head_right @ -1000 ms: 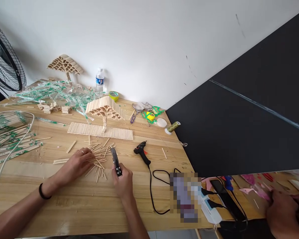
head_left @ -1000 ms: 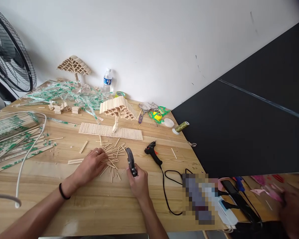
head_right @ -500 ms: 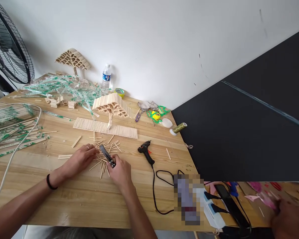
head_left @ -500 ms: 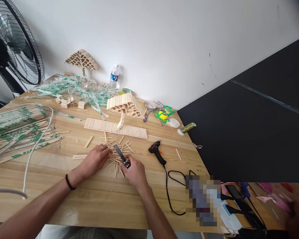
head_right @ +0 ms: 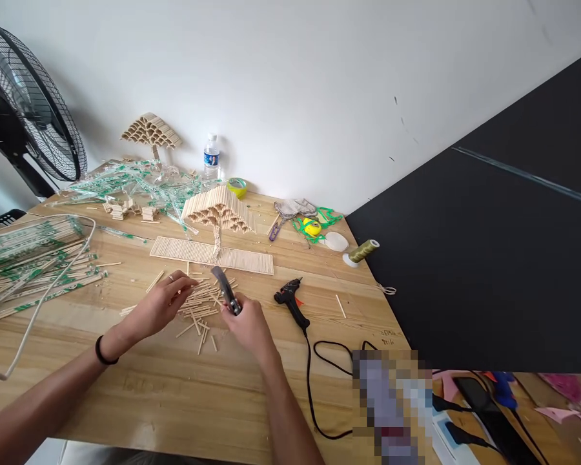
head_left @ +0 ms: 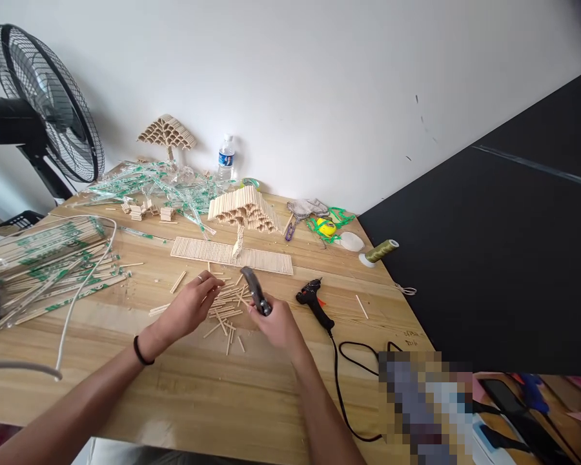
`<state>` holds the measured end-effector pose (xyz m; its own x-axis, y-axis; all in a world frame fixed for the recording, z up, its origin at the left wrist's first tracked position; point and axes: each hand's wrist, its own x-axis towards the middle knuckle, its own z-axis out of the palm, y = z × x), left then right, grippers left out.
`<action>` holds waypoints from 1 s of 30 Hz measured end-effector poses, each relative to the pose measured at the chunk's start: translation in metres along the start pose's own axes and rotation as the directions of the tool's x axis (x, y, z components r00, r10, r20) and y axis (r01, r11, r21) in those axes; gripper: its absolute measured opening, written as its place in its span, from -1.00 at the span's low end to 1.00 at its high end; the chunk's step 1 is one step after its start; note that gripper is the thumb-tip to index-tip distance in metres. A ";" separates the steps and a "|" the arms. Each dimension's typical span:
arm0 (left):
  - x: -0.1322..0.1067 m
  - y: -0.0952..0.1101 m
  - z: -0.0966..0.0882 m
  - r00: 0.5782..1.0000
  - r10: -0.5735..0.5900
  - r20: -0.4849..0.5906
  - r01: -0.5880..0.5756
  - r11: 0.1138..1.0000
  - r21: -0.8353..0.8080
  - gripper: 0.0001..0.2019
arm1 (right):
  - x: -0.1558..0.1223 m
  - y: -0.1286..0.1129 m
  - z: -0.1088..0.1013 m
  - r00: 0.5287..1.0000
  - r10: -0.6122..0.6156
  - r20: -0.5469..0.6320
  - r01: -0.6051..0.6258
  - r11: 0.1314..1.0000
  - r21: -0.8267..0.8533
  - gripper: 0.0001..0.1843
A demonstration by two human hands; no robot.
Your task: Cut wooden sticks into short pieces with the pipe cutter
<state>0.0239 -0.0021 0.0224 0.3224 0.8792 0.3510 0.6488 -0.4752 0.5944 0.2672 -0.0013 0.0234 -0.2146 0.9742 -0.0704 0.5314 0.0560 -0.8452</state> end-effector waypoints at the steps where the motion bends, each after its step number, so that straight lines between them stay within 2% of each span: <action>1: 0.004 0.003 0.000 1.000 -0.002 -0.011 0.002 1.000 0.001 -0.78 | 0.004 0.001 -0.004 1.000 0.001 -0.011 0.000 0.998 0.058 -0.75; 7: 0.012 0.013 0.014 0.997 0.011 -0.076 -0.010 1.000 0.015 -0.82 | 0.015 0.015 -0.014 0.997 0.018 -0.070 0.007 0.943 0.334 -0.51; 11: 0.001 0.013 0.026 0.998 0.034 -0.053 -0.032 0.999 0.033 -0.82 | 0.012 0.026 -0.012 0.997 0.023 -0.074 0.013 0.889 0.458 -0.51; 15: -0.006 0.014 0.030 0.999 0.041 -0.012 -0.040 0.998 0.042 -0.82 | 0.008 0.029 -0.014 0.998 0.025 -0.057 0.010 0.841 0.541 -0.59; 24: -0.005 0.017 0.032 0.998 0.068 -0.013 -0.067 0.998 0.019 -0.81 | 0.001 0.027 -0.017 1.000 -0.007 0.002 0.005 0.830 0.558 -0.75; 30: -0.006 0.020 0.032 0.996 0.094 -0.007 -0.094 0.995 -0.019 -0.81 | 0.001 0.033 -0.013 0.999 -0.016 -0.044 0.036 0.855 0.517 -0.78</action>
<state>0.0570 -0.0163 0.0094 0.3769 0.8304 0.4104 0.6022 -0.5563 0.5726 0.2954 0.0042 0.0021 -0.1868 0.9818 -0.0339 0.0227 -0.0302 -0.9993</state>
